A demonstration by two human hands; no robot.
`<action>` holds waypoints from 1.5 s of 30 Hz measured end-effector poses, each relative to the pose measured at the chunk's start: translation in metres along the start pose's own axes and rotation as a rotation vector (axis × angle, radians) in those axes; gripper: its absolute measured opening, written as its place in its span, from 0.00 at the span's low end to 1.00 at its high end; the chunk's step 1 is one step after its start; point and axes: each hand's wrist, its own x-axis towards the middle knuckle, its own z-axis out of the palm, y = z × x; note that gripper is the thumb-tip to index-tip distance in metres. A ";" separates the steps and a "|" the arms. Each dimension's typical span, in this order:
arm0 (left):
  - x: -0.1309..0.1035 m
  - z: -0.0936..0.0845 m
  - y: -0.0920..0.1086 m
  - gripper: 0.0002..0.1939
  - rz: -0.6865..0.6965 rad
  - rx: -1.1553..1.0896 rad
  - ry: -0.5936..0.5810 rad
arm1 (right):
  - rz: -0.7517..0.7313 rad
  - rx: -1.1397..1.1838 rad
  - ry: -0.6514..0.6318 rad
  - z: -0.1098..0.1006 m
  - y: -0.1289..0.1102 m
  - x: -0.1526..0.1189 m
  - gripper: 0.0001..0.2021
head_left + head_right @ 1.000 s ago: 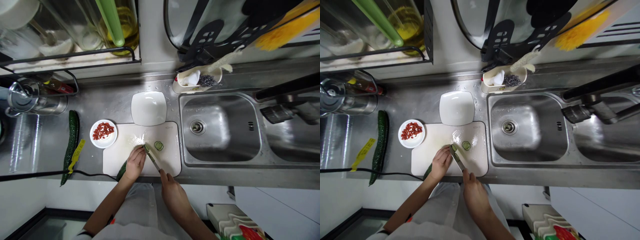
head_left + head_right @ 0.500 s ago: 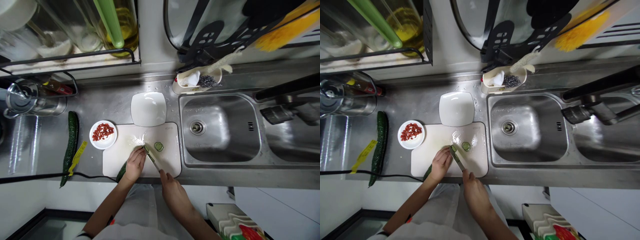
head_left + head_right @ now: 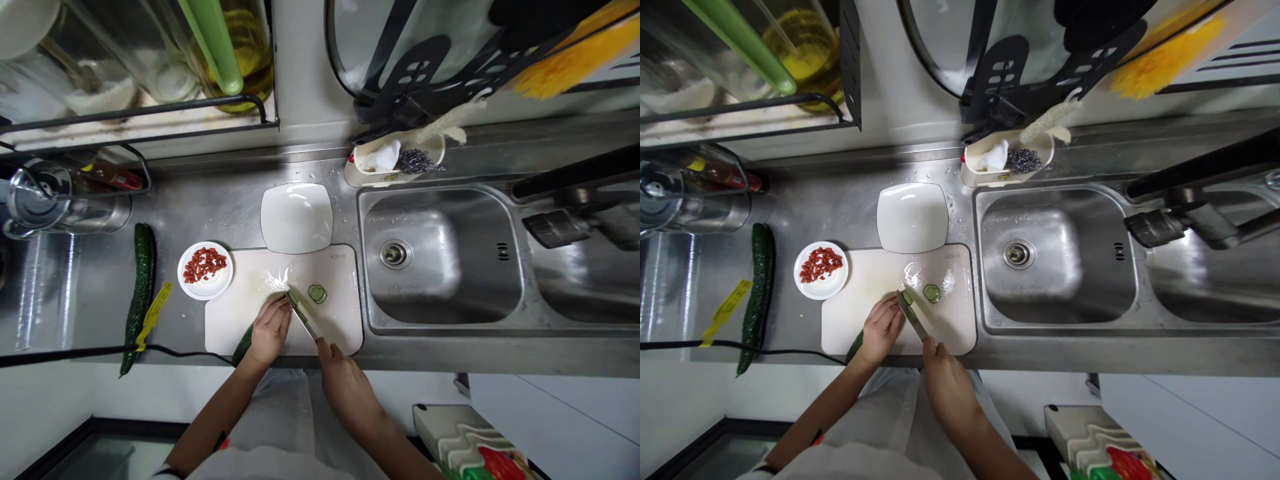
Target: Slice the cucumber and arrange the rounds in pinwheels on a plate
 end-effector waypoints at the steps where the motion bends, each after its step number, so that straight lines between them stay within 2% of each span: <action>1: 0.000 0.000 0.000 0.11 0.001 0.001 0.002 | 0.004 0.003 -0.004 -0.001 -0.001 0.001 0.23; 8: 0.000 0.000 -0.001 0.11 -0.001 0.001 -0.003 | 0.006 0.002 -0.012 -0.005 -0.005 0.007 0.22; 19: 0.001 -0.001 0.000 0.12 0.000 -0.008 -0.019 | 0.004 0.024 0.011 0.000 -0.006 0.015 0.23; 30: 0.002 -0.001 0.000 0.13 0.013 -0.003 -0.012 | -0.002 0.013 0.044 0.007 -0.008 0.029 0.21; 45: 0.000 0.001 0.000 0.14 0.013 -0.019 -0.005 | 0.006 0.023 0.034 0.011 -0.011 0.046 0.23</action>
